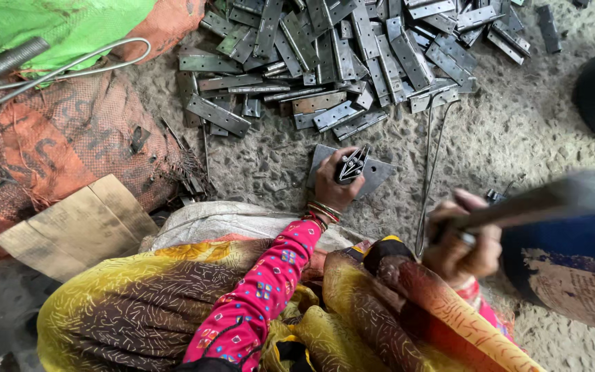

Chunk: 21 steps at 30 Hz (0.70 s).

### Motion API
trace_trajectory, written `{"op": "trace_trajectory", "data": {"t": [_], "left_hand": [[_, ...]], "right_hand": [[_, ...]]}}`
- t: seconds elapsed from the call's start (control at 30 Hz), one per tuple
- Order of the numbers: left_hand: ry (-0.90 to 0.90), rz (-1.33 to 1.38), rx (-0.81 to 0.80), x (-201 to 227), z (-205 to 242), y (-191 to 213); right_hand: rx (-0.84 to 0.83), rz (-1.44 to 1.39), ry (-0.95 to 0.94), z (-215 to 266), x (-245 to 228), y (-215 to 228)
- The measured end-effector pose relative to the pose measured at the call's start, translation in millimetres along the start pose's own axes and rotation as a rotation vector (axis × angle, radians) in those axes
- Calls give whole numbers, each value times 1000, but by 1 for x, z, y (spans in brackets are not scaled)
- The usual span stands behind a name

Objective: The person sits on the ground and assembles metal hinges by hand. They pick up hinge plates and pins, place the pins into the plates, and use a hammer to secure them. The assembled hinges are then placed into a pile.

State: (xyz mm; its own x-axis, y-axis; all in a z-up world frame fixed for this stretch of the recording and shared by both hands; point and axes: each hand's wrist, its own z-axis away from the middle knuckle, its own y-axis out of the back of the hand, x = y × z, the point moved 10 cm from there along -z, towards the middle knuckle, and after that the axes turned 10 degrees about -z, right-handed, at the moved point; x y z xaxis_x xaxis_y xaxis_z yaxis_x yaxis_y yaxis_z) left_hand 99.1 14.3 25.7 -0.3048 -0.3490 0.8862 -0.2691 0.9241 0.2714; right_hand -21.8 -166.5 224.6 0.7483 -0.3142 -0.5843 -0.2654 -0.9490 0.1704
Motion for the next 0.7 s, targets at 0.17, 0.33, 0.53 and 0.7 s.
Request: {"op": "trace_trajectory", "data": {"t": [0.17,0.33,0.53,0.7], "left_hand": [[-1,65,-129,12,0,-4],[-58,-27,-70,22,-5,2],[5,-59,-38,3,2,-3],[87,116,-17,-15,-3,-4]], "right_hand": [[-642,612,-431,54,68,-70],[-332,348,-404,24,34,-33],[-149,195,-246,46,49,-17],[-433,546,-658,75,82,-54]]}}
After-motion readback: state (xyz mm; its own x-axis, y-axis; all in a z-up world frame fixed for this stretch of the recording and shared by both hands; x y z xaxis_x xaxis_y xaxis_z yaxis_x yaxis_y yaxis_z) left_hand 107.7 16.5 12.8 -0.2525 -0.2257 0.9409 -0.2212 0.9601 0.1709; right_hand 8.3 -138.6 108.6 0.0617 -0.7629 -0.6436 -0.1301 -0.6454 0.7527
